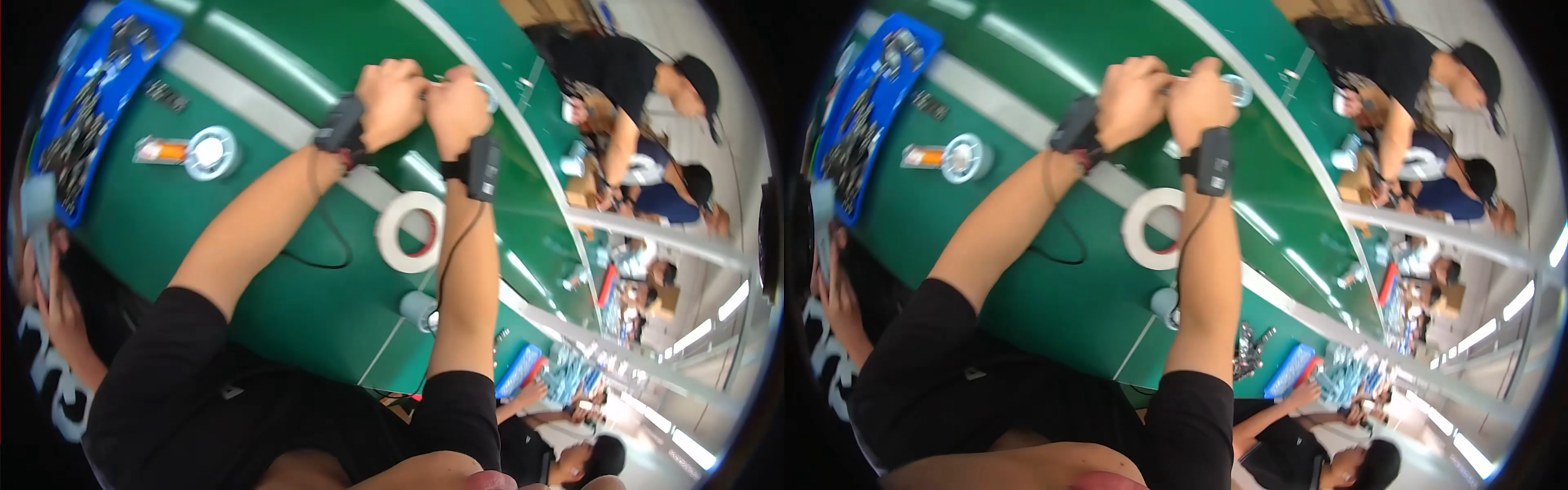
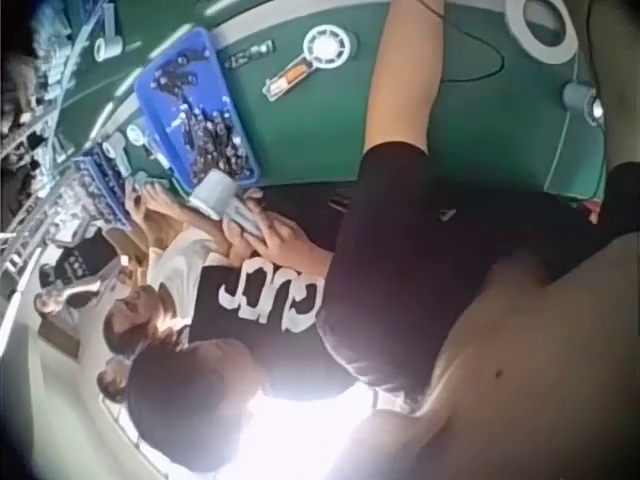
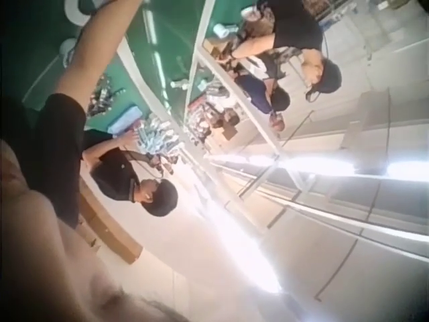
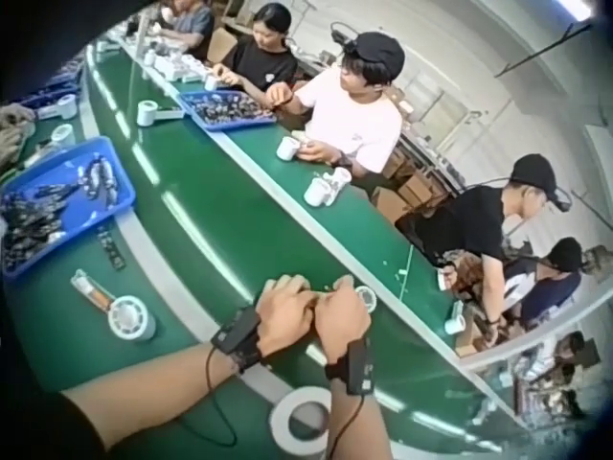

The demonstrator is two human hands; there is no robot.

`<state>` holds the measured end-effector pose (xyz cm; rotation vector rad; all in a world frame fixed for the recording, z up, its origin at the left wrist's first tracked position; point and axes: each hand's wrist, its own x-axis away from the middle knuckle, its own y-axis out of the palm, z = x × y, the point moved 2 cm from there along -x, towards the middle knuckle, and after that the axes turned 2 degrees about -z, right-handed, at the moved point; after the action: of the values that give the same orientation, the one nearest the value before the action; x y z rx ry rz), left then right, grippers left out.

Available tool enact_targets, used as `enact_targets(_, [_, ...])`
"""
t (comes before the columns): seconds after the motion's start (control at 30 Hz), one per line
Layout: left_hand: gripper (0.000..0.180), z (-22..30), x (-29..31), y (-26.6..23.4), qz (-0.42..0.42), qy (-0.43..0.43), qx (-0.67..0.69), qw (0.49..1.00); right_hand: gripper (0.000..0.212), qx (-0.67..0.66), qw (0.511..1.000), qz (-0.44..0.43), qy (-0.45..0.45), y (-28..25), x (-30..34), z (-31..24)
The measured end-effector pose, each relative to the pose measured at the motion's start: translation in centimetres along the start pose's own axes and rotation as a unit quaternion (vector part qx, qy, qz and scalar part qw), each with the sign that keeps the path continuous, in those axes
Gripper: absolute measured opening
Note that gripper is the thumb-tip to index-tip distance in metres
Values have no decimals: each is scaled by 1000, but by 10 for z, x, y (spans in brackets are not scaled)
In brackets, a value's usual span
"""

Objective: The person peels adhesive strips from a roll of tape, applies them to a battery, and then presses a circuit board onto the battery. After setting the tape aside, the person picks up a fan housing and fits the battery and circuit board assembly into it.

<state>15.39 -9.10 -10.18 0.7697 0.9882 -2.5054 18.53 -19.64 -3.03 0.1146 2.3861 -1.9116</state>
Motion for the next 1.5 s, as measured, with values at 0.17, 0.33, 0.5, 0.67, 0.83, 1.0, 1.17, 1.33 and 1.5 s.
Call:
enact_targets(0.17, [20, -1, -3, -10, -4, 0, -4, 1000, 56, 102, 995, 15, -10, 0, -12, 13])
enact_targets(0.33, [24, -11, -3, -11, -13, -33, -13, 999, 54, 3, 1000, 4, 23, 7, -25, 12])
enact_targets(0.5, [28, -14, -7, -16, -18, -52, -43, 998, 37, -315, 946, -23, 72, 7, -28, 16])
enact_targets(0.67, [28, -15, -11, -23, -30, -68, -80, 994, 27, -622, 777, 1, 93, -29, 9, 16])
enact_targets(0.83, [29, -16, -18, -33, -34, -54, -134, 989, 23, -692, 717, -33, 72, -59, 50, 35])
enact_targets(1.0, [26, 6, -39, -47, -23, 28, -25, 999, 26, -670, 742, -18, 8, -93, 99, 61])
enact_targets(1.17, [29, 113, 22, -79, -475, 100, 83, 870, 26, -590, 806, 30, 41, -106, 172, 134])
enact_targets(1.33, [29, 125, 100, -79, -462, 257, -56, 847, 27, -607, 776, 38, 169, -79, 216, 171])
enact_targets(1.5, [31, 136, 91, -83, -433, 204, 19, 878, 32, -596, 791, 55, 128, -77, 243, 166])
